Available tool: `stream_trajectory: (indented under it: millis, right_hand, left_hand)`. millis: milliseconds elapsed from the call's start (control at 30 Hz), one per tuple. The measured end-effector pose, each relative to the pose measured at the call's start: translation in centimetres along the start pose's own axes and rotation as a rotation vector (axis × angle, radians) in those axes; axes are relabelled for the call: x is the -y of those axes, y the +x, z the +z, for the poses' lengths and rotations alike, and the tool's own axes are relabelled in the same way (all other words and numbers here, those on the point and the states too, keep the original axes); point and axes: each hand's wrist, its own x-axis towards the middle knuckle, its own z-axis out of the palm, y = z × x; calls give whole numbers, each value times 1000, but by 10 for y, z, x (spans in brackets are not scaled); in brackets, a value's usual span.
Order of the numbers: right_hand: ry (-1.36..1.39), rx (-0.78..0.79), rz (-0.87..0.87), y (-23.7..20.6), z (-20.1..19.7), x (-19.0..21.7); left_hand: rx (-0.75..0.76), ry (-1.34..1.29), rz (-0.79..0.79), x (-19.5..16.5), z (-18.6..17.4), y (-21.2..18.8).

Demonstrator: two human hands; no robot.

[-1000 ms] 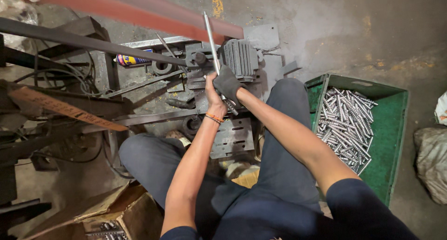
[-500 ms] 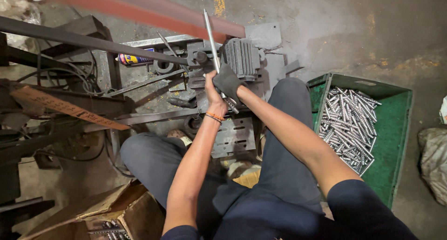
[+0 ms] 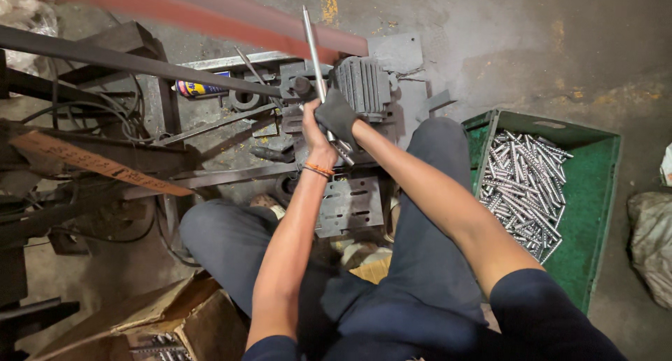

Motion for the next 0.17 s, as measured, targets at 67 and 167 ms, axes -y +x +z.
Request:
stream_trajectory:
  millis: [67, 167]
  right_hand:
    - [22, 14, -2, 2, -2, 2]
    - [42, 21, 12, 7, -3, 9]
  left_hand:
    - [43, -43, -22, -1, 3, 2]
    - [56, -51, -43, -7, 6, 4]
